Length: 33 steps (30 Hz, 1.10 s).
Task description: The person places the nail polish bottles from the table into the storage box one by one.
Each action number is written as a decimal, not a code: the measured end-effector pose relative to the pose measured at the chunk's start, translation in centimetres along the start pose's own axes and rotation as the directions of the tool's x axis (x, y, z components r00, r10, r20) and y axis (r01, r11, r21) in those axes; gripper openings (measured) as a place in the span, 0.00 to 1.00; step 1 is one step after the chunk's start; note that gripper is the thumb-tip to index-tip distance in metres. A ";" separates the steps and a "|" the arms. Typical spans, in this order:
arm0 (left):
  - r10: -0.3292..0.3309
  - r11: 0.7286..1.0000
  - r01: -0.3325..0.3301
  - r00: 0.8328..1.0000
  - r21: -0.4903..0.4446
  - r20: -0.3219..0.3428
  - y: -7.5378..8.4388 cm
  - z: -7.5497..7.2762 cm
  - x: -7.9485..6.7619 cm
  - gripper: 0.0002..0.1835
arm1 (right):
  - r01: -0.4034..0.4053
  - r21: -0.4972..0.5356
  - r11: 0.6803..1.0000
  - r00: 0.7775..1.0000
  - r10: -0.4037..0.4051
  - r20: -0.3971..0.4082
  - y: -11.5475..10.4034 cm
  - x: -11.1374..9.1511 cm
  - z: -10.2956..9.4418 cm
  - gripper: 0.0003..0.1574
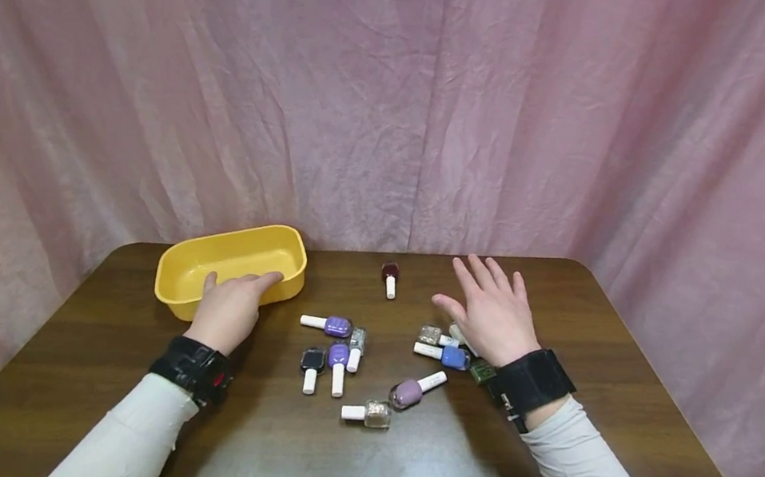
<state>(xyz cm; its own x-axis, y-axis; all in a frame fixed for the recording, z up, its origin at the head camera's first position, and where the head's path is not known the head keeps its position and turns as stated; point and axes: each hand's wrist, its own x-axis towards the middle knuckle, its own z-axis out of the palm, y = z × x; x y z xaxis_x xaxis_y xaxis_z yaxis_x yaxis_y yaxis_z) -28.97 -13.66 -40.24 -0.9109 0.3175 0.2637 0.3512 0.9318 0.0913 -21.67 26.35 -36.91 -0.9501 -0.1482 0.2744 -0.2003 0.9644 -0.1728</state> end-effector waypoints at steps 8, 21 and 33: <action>0.053 0.999 -0.053 0.998 -0.001 -0.013 1.9 0.8 0.9 0.24 | 0.001 -0.010 1.000 1.000 -0.001 -0.001 -0.1 0.0 0.3 0.47; 0.147 0.989 -0.147 0.989 -0.017 0.001 5.0 1.1 1.8 0.24 | 0.010 -0.017 1.000 1.000 -0.010 -0.002 -0.4 -0.2 0.7 0.47; 0.203 0.979 -0.203 0.979 -0.014 0.011 7.1 1.6 2.4 0.26 | 0.079 0.003 0.997 0.997 -0.079 -0.001 -1.1 0.2 2.4 0.48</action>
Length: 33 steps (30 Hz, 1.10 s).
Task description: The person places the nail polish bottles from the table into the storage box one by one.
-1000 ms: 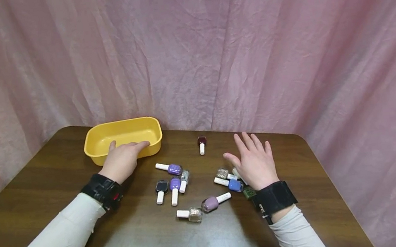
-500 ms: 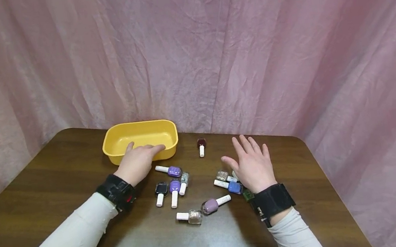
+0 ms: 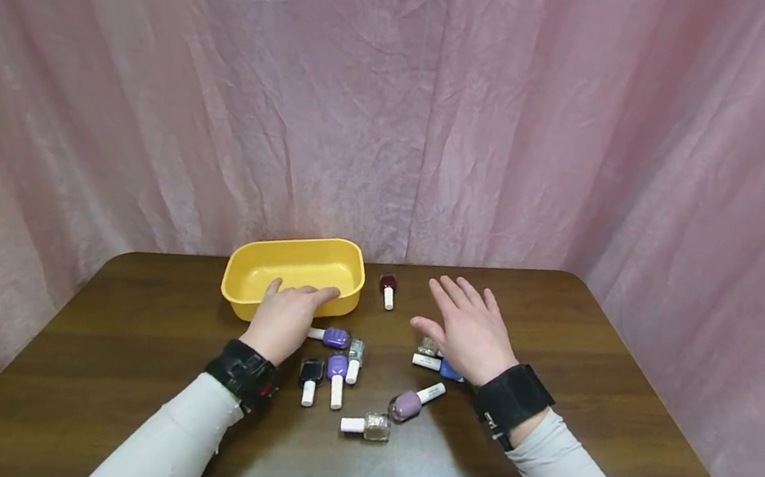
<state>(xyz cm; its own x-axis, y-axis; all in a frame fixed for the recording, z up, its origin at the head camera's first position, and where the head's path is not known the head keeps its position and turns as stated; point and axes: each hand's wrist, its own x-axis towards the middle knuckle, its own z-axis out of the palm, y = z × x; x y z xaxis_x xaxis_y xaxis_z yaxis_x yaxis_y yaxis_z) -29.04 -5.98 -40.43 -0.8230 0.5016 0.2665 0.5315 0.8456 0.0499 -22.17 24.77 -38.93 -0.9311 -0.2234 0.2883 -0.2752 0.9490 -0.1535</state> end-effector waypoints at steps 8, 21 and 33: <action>0.000 1.000 0.002 0.999 -0.030 0.040 1.2 0.2 0.6 0.28 | 0.049 0.026 0.998 0.999 -0.050 0.020 -1.5 1.0 0.6 0.48; 0.052 0.998 -0.050 0.997 -0.035 0.050 2.1 0.2 1.1 0.26 | 0.192 0.129 0.973 0.980 -0.198 0.035 -3.6 4.1 1.9 0.43; 0.109 0.994 -0.109 0.993 -0.020 0.035 3.3 0.0 1.2 0.28 | 0.269 0.108 0.957 0.963 -0.271 0.009 -4.4 4.7 2.5 0.31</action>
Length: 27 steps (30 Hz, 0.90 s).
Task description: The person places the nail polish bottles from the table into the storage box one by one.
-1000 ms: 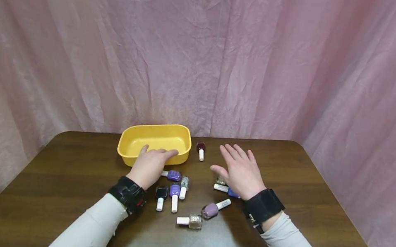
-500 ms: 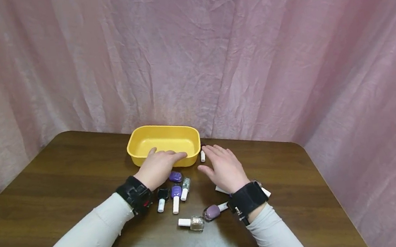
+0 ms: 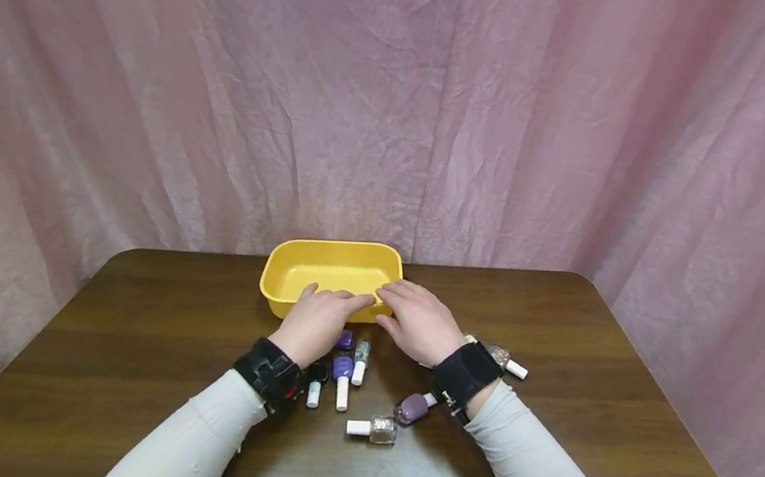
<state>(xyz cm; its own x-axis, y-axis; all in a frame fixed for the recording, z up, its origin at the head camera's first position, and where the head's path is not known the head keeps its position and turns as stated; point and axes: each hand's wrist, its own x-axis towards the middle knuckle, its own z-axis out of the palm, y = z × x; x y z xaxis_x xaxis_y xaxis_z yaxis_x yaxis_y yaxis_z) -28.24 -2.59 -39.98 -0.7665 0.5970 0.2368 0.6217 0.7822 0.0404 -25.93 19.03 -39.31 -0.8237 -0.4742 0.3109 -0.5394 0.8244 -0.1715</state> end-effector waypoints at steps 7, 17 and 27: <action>0.041 0.999 -0.041 0.999 0.010 0.003 0.4 -0.1 0.4 0.28 | -0.028 -0.049 0.998 0.999 0.025 -0.041 0.3 -0.1 0.0 0.18; 0.013 0.998 -0.009 0.998 0.060 -0.054 -0.6 -0.6 -0.1 0.13 | -0.079 -0.087 0.993 0.995 0.073 -0.070 0.9 -0.4 -0.2 0.13; -0.053 0.997 0.059 0.990 0.041 -0.128 -3.1 -1.6 -1.4 0.08 | -0.092 -0.091 0.992 0.995 0.086 -0.059 1.7 -0.8 -0.7 0.09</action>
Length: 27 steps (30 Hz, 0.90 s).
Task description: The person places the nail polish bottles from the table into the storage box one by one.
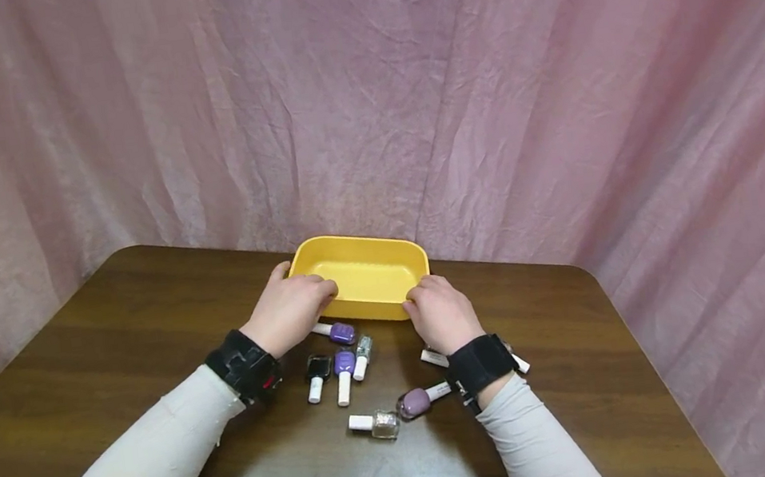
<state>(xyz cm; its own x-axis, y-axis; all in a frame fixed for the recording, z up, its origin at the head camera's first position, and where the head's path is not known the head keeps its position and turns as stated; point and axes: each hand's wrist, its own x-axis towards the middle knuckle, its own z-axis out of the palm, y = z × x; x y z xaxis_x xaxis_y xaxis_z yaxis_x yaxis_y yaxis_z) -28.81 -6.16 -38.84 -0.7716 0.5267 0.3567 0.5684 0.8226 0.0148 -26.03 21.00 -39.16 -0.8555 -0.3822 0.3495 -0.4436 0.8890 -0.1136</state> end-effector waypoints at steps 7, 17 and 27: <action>-0.010 1.000 0.009 1.000 -0.024 -0.025 -1.1 -0.4 -0.5 0.08 | -0.021 0.012 1.000 0.999 0.021 0.029 0.6 0.0 -0.4 0.11; 0.040 0.998 -0.040 0.999 -0.041 0.006 -0.7 0.4 0.0 0.06 | -0.105 0.069 0.992 0.994 0.105 0.000 2.3 -1.0 -2.2 0.25; 0.058 0.994 -0.056 0.998 -0.097 0.019 -0.5 0.5 0.7 0.05 | -0.235 -0.089 0.968 0.962 0.245 0.119 6.3 -0.2 -3.6 0.27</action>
<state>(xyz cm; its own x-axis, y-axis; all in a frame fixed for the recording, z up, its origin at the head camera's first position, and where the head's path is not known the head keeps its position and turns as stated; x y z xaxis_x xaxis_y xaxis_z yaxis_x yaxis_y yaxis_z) -29.78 -6.05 -39.04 -0.7424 0.5779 0.3390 0.6359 0.7671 0.0850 -27.65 27.62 -36.58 -0.9635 -0.1801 0.1980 -0.2042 0.9728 -0.1091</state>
